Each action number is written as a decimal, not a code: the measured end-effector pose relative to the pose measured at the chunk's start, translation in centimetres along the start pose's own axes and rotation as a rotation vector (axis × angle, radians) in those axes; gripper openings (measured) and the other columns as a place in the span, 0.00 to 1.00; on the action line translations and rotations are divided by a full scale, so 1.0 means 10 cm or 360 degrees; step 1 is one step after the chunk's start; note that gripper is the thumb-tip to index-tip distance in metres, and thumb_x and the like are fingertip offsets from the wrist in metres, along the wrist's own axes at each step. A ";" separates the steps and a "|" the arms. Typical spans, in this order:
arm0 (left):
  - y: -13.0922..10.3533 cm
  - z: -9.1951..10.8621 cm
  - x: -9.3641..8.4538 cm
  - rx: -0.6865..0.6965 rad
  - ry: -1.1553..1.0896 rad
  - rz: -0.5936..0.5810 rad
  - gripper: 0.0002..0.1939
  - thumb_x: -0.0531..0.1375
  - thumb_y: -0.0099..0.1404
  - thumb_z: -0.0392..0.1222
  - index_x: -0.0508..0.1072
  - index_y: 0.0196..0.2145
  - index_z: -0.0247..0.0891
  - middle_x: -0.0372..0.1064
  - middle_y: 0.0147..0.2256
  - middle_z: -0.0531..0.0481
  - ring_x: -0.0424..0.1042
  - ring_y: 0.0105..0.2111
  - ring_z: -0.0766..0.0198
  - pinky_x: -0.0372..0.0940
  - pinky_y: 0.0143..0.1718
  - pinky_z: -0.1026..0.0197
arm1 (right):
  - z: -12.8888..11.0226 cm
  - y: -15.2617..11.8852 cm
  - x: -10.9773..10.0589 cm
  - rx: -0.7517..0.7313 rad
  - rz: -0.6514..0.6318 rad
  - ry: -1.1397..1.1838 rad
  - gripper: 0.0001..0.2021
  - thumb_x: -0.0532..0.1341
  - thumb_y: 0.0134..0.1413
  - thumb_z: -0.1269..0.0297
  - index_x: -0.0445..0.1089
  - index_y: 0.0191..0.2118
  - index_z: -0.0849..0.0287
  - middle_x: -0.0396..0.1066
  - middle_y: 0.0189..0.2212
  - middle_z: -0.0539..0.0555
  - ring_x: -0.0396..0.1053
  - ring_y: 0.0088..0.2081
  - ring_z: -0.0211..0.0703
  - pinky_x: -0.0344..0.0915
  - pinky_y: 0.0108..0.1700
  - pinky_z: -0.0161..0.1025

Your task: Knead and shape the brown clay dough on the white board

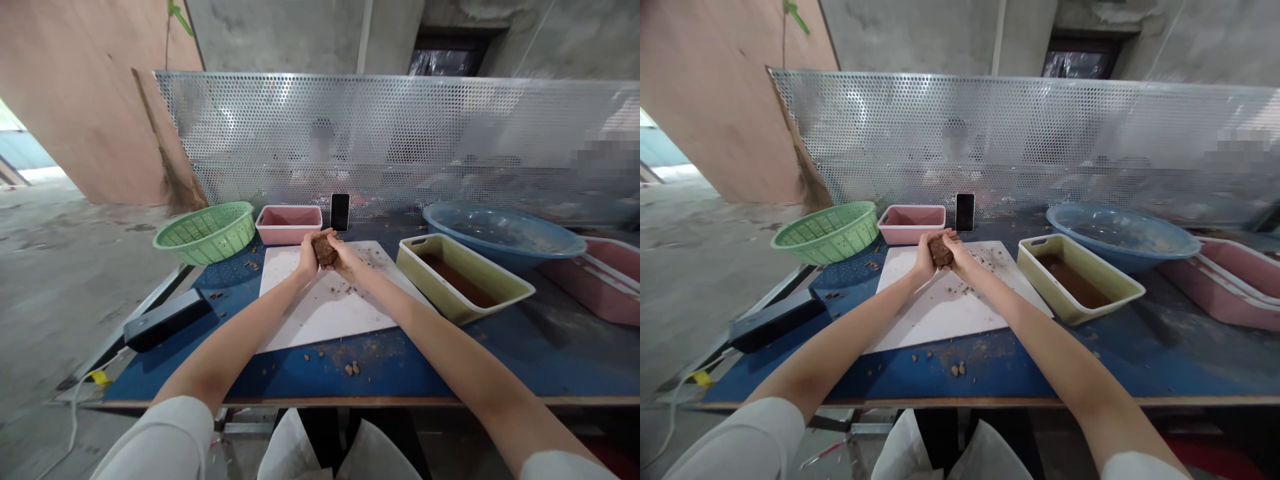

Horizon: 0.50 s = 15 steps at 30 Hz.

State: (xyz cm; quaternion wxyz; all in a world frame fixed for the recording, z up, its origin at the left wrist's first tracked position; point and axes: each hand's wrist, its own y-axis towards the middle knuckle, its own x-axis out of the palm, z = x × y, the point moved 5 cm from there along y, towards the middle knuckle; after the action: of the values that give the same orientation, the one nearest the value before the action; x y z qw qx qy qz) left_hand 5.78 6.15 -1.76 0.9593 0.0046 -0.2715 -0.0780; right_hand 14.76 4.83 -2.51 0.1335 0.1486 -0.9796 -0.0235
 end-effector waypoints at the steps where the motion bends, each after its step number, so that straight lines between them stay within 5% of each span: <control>1: 0.01 0.00 -0.01 -0.0003 -0.0034 0.0009 0.29 0.53 0.68 0.56 0.82 0.53 0.34 0.82 0.51 0.37 0.82 0.35 0.52 0.64 0.22 0.61 | -0.01 0.00 -0.01 -0.0011 -0.0004 -0.0013 0.20 0.62 0.65 0.38 0.65 0.44 0.50 0.73 0.33 0.52 0.68 0.29 0.46 0.61 0.28 0.42; 4: 0.06 -0.01 -0.05 -0.0009 -0.0103 0.0033 0.28 0.52 0.68 0.54 0.81 0.51 0.34 0.82 0.50 0.37 0.79 0.31 0.55 0.60 0.20 0.62 | -0.03 -0.01 -0.07 -0.0121 0.0049 -0.0179 0.21 0.71 0.56 0.49 0.67 0.49 0.50 0.76 0.38 0.53 0.73 0.35 0.48 0.69 0.35 0.44; 7: 0.10 -0.03 -0.09 -0.0049 -0.0144 0.0057 0.26 0.51 0.70 0.55 0.80 0.48 0.35 0.82 0.44 0.39 0.79 0.33 0.55 0.65 0.24 0.61 | -0.12 -0.03 -0.14 -0.0387 0.0177 -0.0501 0.28 0.77 0.46 0.58 0.70 0.52 0.50 0.78 0.48 0.55 0.76 0.49 0.52 0.75 0.52 0.50; 10: 0.12 -0.07 -0.09 -0.0101 -0.0083 0.0098 0.25 0.49 0.73 0.54 0.79 0.46 0.36 0.82 0.39 0.41 0.80 0.36 0.55 0.69 0.31 0.60 | -0.25 -0.07 -0.20 -0.0641 0.0287 -0.0739 0.30 0.76 0.47 0.60 0.71 0.57 0.50 0.75 0.57 0.57 0.72 0.60 0.56 0.68 0.66 0.57; 15: 0.11 -0.10 -0.07 -0.0100 0.0098 0.0153 0.28 0.47 0.76 0.62 0.77 0.41 0.39 0.79 0.35 0.43 0.78 0.33 0.56 0.68 0.29 0.61 | -0.38 -0.15 -0.23 -0.0876 0.0322 -0.1215 0.31 0.73 0.51 0.65 0.71 0.62 0.48 0.67 0.59 0.58 0.69 0.63 0.57 0.63 0.70 0.60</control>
State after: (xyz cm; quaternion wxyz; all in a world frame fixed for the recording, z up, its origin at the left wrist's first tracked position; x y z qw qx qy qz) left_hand 5.87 7.31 -2.92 0.9695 -0.0361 -0.2391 -0.0401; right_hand 18.33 4.10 0.42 -0.1997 -0.0076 -0.9255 -0.3216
